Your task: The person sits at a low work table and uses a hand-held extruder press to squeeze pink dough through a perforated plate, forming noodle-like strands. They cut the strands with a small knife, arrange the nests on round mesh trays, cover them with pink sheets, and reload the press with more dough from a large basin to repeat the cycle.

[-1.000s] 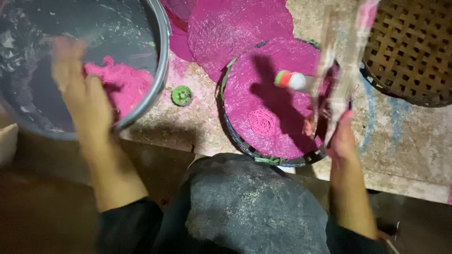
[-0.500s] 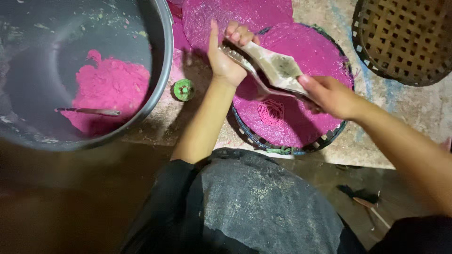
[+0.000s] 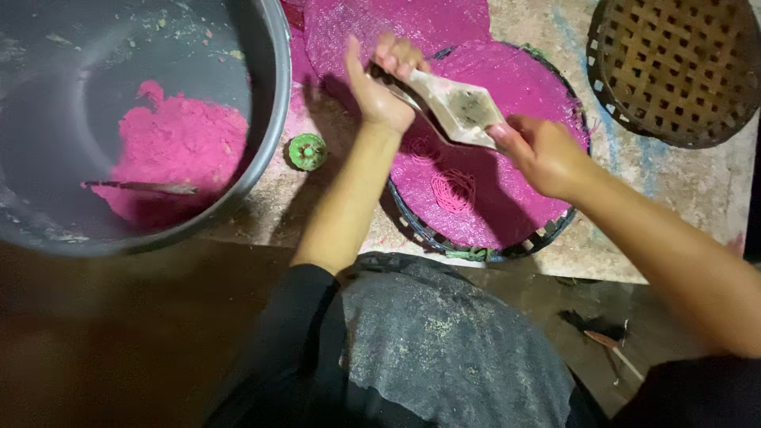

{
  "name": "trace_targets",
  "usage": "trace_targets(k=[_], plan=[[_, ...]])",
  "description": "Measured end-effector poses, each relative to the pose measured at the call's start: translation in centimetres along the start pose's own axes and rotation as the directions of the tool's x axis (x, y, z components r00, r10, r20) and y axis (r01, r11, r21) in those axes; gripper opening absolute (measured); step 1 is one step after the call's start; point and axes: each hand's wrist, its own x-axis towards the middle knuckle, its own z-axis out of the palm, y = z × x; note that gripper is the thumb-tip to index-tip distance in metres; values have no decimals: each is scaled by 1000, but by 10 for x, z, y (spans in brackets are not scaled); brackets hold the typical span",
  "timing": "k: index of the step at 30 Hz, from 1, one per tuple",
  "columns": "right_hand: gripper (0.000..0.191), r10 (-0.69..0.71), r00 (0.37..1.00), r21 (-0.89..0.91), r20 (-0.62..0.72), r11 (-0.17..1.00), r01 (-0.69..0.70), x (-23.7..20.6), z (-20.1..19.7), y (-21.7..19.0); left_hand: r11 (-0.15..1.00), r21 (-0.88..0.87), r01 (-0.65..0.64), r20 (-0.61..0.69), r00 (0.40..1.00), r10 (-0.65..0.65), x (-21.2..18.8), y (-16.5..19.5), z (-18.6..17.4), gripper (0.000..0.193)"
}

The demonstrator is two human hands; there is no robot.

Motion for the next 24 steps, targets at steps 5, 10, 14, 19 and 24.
trace_targets(k=[5,10,14,19,24], plan=[[68,-68,998,172,6,983,66,3,17,-3,1000,-2,26,44,999,-26,-5,25,2,53],[64,126,989,-16,75,992,-125,2,4,10,998,-58,-1,-41,999,-1,-11,-3,11,49],[57,-21,996,3,-86,1000,21,10,0,16,998,-52,-19,35,999,20,5,0,33,46],[48,-78,990,220,-118,970,103,17,10,26,962,116,246,-293,934,-203,4,18,26,63],[50,-76,988,255,-135,961,109,24,19,46,246,783,571,-503,814,-290,-7,9,-37,84]])
